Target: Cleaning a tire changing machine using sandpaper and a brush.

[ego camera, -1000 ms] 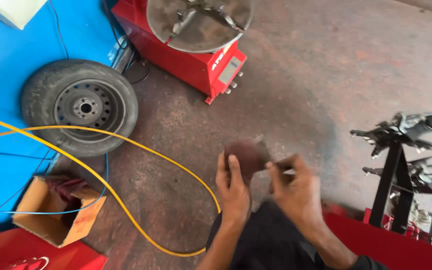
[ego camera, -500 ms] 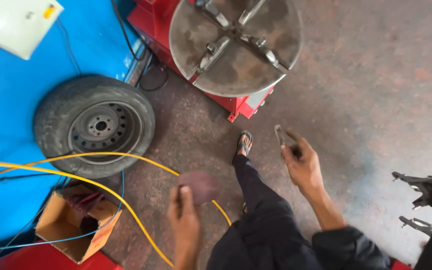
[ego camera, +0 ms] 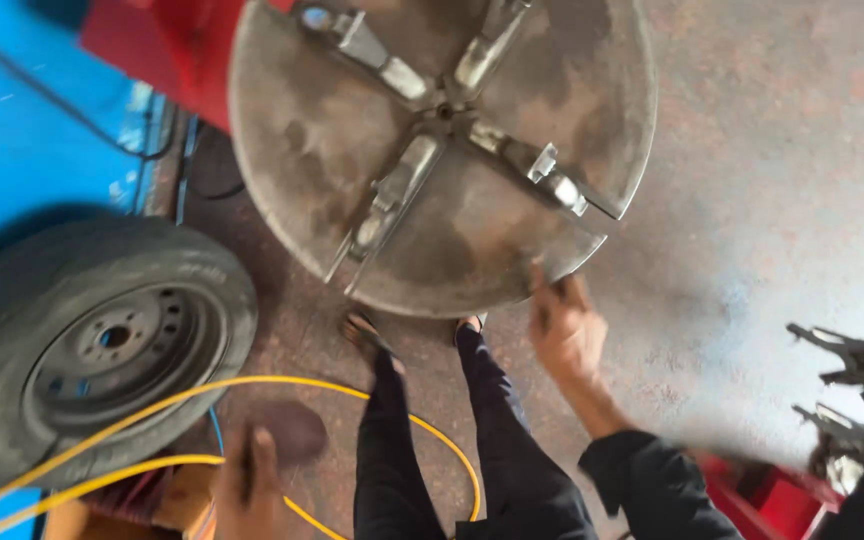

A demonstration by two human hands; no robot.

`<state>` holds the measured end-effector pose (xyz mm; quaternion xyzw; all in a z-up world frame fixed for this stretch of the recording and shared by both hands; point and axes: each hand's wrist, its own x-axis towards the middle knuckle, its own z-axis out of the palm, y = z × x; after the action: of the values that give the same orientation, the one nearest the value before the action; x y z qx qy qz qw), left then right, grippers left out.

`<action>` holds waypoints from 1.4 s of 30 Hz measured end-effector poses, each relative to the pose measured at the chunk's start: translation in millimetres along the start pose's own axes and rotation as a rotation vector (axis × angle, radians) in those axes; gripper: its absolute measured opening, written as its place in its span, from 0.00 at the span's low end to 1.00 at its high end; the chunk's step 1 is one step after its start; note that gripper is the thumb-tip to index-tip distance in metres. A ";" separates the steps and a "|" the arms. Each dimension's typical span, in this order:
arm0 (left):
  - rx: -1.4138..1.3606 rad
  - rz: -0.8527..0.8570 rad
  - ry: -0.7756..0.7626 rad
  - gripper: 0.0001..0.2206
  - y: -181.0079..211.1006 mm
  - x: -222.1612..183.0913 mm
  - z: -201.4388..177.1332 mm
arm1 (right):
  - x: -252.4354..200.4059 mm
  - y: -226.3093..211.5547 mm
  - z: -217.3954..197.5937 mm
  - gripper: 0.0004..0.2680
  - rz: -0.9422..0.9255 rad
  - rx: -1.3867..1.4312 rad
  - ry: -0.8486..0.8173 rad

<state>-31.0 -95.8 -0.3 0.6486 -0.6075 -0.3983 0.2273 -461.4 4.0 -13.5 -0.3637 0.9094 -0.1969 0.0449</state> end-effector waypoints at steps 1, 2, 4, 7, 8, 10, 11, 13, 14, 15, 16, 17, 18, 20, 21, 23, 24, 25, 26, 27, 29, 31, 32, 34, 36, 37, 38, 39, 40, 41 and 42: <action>0.001 0.000 -0.027 0.20 40.6 46.5 9.4 | 9.6 -3.2 2.7 0.11 0.022 -0.015 0.000; 0.071 -0.080 -0.121 0.16 83.4 79.8 17.4 | 13.1 -5.9 2.7 0.12 0.079 -0.015 -0.014; 0.154 -0.161 -0.239 0.13 142.2 127.7 35.5 | 10.7 -14.1 6.8 0.13 0.158 -0.024 -0.034; 0.016 0.223 -0.340 0.12 175.9 204.1 69.8 | 5.7 -21.1 25.0 0.14 0.185 0.021 0.019; -0.013 0.239 -0.353 0.12 178.7 224.6 82.2 | 4.1 -13.2 29.8 0.16 0.143 -0.033 0.025; -0.044 0.256 -0.372 0.12 167.7 264.2 106.2 | 2.8 -9.5 38.7 0.17 0.104 -0.092 0.031; 0.020 0.291 -0.333 0.13 154.4 283.3 117.3 | 3.7 -13.3 42.6 0.19 0.088 -0.173 0.055; 0.098 0.345 -0.300 0.15 134.0 317.5 128.9 | -0.1 -18.2 64.2 0.21 0.089 -0.243 0.086; 0.085 0.499 -0.237 0.17 124.6 325.8 140.5 | -6.0 -10.8 72.3 0.20 0.092 -0.279 0.115; 0.070 0.654 -0.174 0.20 115.8 333.2 152.8 | -12.1 -2.6 79.7 0.19 0.094 -0.315 0.143; 0.071 0.654 -0.189 0.20 115.2 332.9 159.0 | -17.9 1.9 85.4 0.19 0.107 -0.321 0.138; 0.075 0.693 -0.178 0.21 115.5 332.4 164.8 | -23.5 6.0 90.3 0.15 0.187 -0.322 0.150; 0.079 0.739 -0.155 0.22 118.3 335.6 169.4 | -23.7 9.4 98.7 0.12 0.262 -0.313 0.170; 0.125 0.675 -0.134 0.20 114.8 333.4 175.5 | -10.2 -29.6 85.8 0.12 0.269 -0.294 0.154; 0.168 0.602 -0.109 0.19 114.1 331.8 183.7 | -1.5 -45.5 78.1 0.12 0.269 -0.278 0.134; 0.174 0.632 -0.070 0.19 110.8 331.5 198.0 | 3.8 -44.2 72.9 0.14 0.330 -0.255 0.163; 0.191 0.646 -0.010 0.19 107.0 330.3 200.5 | 5.7 -44.7 71.5 0.15 0.371 -0.221 0.179; 0.194 0.650 -0.015 0.19 109.7 329.8 203.3 | 5.5 -50.6 71.0 0.15 0.378 -0.219 0.179; 0.246 0.614 0.015 0.18 113.5 330.7 205.4 | 6.1 -57.1 71.5 0.15 0.393 -0.205 0.194; 0.297 0.577 0.046 0.18 117.5 331.0 207.9 | 6.7 -63.1 71.6 0.15 0.409 -0.191 0.209; 0.320 0.614 0.052 0.17 107.5 334.4 213.2 | 3.5 -32.0 72.2 0.14 0.406 -0.223 0.204; 0.371 0.657 0.062 0.17 99.5 338.2 207.2 | -8.5 -24.1 74.9 0.13 0.412 -0.231 0.183; 0.375 0.668 0.080 0.17 98.4 339.8 208.5 | -8.0 -22.0 76.6 0.12 0.425 -0.212 0.207; 0.370 0.687 0.089 0.16 100.6 342.1 209.8 | -8.1 -17.2 84.7 0.12 0.448 -0.200 0.239; 0.346 0.602 0.068 0.16 102.5 338.3 208.2 | -13.9 -10.2 95.7 0.11 0.453 -0.146 0.353; 0.341 0.602 0.056 0.16 94.4 335.6 213.5 | -14.6 -12.9 92.5 0.11 0.460 -0.156 0.353; 0.355 0.688 0.088 0.16 89.0 340.5 212.5 | -9.1 -19.6 96.4 0.08 0.525 -0.187 0.355; 0.369 0.775 0.118 0.17 83.7 345.7 211.6 | -3.5 -26.5 100.3 0.06 0.591 -0.218 0.355; 0.368 0.784 0.115 0.17 86.5 347.9 210.5 | 6.1 -36.5 97.2 0.06 0.599 -0.216 0.361; 0.351 0.757 0.107 0.16 88.9 349.6 210.0 | 15.3 -45.4 94.4 0.08 0.638 -0.233 0.314; 0.336 0.719 0.084 0.15 87.0 345.2 209.8 | 18.5 -53.3 87.7 0.11 0.681 -0.263 0.255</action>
<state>-269.3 -404.5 -137.1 0.4387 -0.8426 -0.1614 0.2674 -420.9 -72.2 -72.1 -0.0160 0.9939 -0.0958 -0.0530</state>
